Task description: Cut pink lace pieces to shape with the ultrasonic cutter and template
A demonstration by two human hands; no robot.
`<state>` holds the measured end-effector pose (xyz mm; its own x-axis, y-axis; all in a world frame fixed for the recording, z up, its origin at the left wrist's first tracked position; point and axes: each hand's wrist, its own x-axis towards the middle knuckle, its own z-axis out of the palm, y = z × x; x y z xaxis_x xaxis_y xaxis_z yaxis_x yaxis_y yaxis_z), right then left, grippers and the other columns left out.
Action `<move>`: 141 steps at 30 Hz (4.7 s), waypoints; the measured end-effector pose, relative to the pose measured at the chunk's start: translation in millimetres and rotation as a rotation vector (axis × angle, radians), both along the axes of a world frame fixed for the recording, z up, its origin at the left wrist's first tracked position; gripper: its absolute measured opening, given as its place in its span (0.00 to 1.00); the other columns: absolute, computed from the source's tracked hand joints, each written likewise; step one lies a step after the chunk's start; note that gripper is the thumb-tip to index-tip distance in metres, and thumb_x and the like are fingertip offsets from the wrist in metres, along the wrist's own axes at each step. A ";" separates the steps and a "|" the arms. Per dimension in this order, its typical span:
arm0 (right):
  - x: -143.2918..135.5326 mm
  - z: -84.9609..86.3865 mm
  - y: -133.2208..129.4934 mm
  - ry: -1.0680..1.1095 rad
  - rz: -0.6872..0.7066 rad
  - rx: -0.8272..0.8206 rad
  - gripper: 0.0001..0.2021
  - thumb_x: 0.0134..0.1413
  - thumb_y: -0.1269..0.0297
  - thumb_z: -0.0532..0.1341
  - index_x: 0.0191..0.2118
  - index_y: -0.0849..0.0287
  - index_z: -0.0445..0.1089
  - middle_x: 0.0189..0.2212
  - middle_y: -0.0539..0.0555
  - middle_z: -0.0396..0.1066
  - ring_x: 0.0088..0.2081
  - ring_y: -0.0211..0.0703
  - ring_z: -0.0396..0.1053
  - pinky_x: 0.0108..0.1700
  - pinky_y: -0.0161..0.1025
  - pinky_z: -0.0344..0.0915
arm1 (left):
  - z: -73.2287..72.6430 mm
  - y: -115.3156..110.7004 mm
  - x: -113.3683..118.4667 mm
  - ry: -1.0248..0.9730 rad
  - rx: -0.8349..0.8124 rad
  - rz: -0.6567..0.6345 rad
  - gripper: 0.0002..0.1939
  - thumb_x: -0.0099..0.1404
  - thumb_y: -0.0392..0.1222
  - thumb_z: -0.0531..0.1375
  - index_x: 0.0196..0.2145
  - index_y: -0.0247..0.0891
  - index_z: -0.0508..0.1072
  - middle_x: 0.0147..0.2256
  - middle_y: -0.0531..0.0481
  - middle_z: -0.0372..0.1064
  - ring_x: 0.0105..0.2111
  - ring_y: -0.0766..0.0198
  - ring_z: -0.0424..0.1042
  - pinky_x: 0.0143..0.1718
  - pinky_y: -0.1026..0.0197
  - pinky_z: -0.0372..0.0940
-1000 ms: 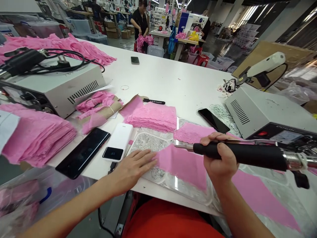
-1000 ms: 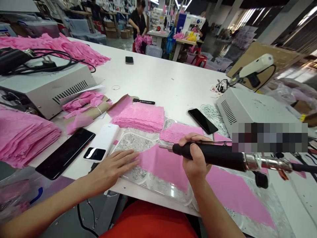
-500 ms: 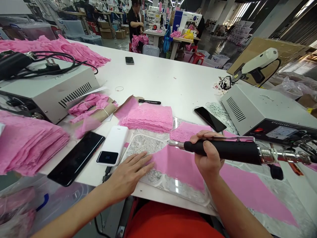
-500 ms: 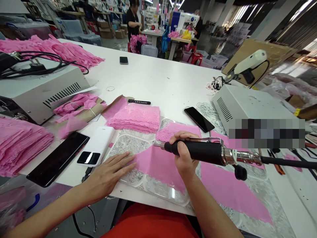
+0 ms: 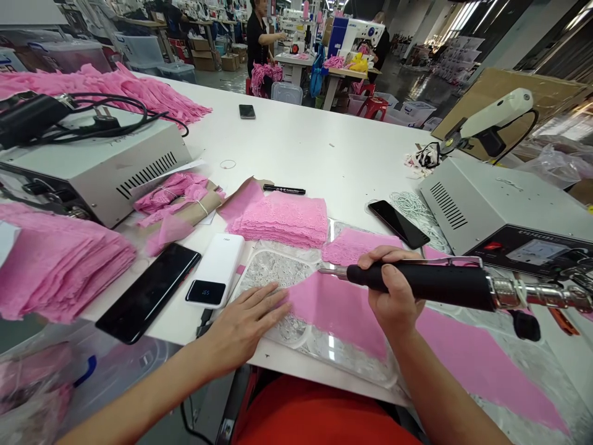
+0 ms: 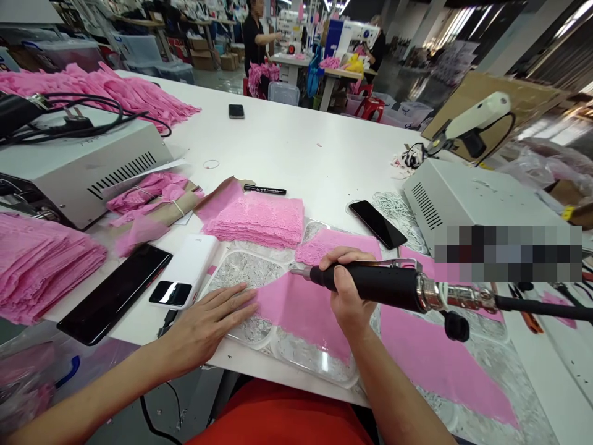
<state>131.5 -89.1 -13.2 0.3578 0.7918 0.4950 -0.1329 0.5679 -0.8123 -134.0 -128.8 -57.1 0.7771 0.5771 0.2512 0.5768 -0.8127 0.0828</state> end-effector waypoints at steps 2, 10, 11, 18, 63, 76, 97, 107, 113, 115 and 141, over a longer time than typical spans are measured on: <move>0.0 0.4 0.0 0.008 -0.002 -0.002 0.04 0.49 0.69 0.61 0.33 0.56 0.67 0.30 0.48 0.69 0.28 0.38 0.69 0.36 0.42 0.67 | -0.5 -0.1 0.1 0.002 -0.002 0.002 0.38 0.56 0.20 0.47 0.63 0.39 0.59 0.63 0.48 0.57 0.65 0.54 0.53 0.60 0.50 0.60; -5.0 -0.6 -5.6 0.025 0.056 -0.009 0.05 0.50 0.68 0.60 0.35 0.56 0.67 0.32 0.48 0.68 0.28 0.38 0.70 0.35 0.43 0.68 | 2.7 -5.3 0.8 0.010 -0.021 -0.001 0.38 0.57 0.20 0.48 0.64 0.39 0.58 0.65 0.49 0.55 0.67 0.54 0.48 0.62 0.48 0.57; -6.0 -0.9 -6.0 0.022 0.063 -0.014 0.04 0.50 0.67 0.60 0.35 0.55 0.67 0.32 0.48 0.68 0.28 0.38 0.70 0.35 0.43 0.68 | 2.9 -6.0 0.8 0.014 -0.025 0.000 0.37 0.57 0.20 0.48 0.64 0.39 0.58 0.65 0.49 0.55 0.67 0.54 0.47 0.62 0.48 0.57; -7.0 -2.6 -5.5 -0.004 0.085 -0.004 0.04 0.51 0.68 0.60 0.34 0.56 0.67 0.31 0.49 0.68 0.28 0.38 0.69 0.34 0.42 0.68 | 1.3 -7.8 0.8 0.008 -0.012 -0.004 0.36 0.59 0.21 0.48 0.64 0.38 0.58 0.64 0.48 0.56 0.67 0.54 0.47 0.63 0.49 0.56; -44.4 3.1 -19.2 -0.098 0.202 -0.019 0.03 0.54 0.65 0.60 0.34 0.55 0.64 0.31 0.48 0.66 0.28 0.36 0.68 0.35 0.42 0.68 | 0.9 -15.2 -1.0 0.014 -0.034 0.034 0.32 0.61 0.23 0.49 0.62 0.38 0.61 0.64 0.44 0.56 0.66 0.52 0.51 0.62 0.48 0.56; 36.2 11.5 -12.7 0.101 -0.150 -0.015 0.04 0.44 0.68 0.59 0.31 0.57 0.67 0.29 0.48 0.66 0.25 0.36 0.67 0.33 0.42 0.66 | 7.5 -13.4 16.8 -0.102 0.114 0.007 0.25 0.68 0.28 0.50 0.61 0.40 0.63 0.62 0.46 0.60 0.65 0.55 0.53 0.63 0.50 0.55; 33.3 -2.8 -14.9 0.051 -0.057 -0.001 0.04 0.49 0.67 0.61 0.34 0.56 0.67 0.31 0.48 0.67 0.27 0.37 0.68 0.34 0.42 0.67 | 2.5 -12.8 27.3 -0.074 0.137 0.037 0.20 0.71 0.34 0.51 0.60 0.37 0.64 0.62 0.46 0.60 0.65 0.56 0.52 0.64 0.52 0.50; 42.2 5.7 -15.6 0.108 -0.095 0.031 0.04 0.47 0.68 0.61 0.33 0.57 0.69 0.30 0.48 0.68 0.26 0.37 0.69 0.32 0.41 0.66 | -1.6 -9.8 25.6 -0.092 0.159 0.016 0.21 0.71 0.35 0.51 0.61 0.36 0.63 0.62 0.44 0.60 0.65 0.54 0.53 0.65 0.52 0.49; 55.2 5.5 -24.2 0.111 -0.140 0.009 0.05 0.46 0.69 0.61 0.32 0.57 0.70 0.29 0.49 0.68 0.25 0.37 0.69 0.31 0.41 0.66 | -2.1 -10.3 26.1 -0.098 0.160 0.025 0.21 0.71 0.35 0.52 0.61 0.36 0.63 0.62 0.44 0.60 0.65 0.53 0.53 0.64 0.52 0.50; 56.4 3.4 -25.0 0.100 -0.134 0.003 0.05 0.46 0.68 0.61 0.32 0.57 0.70 0.29 0.49 0.69 0.25 0.37 0.69 0.32 0.41 0.66 | -2.0 -10.2 26.2 -0.093 0.163 0.024 0.22 0.71 0.35 0.52 0.61 0.36 0.63 0.62 0.43 0.60 0.65 0.52 0.52 0.64 0.51 0.50; 100.7 2.6 -43.1 0.086 -0.253 0.027 0.06 0.42 0.69 0.59 0.31 0.58 0.70 0.27 0.49 0.68 0.23 0.37 0.67 0.28 0.39 0.65 | -4.9 -5.7 23.9 -0.108 0.148 0.005 0.27 0.70 0.37 0.53 0.65 0.37 0.57 0.63 0.41 0.57 0.65 0.51 0.53 0.65 0.52 0.47</move>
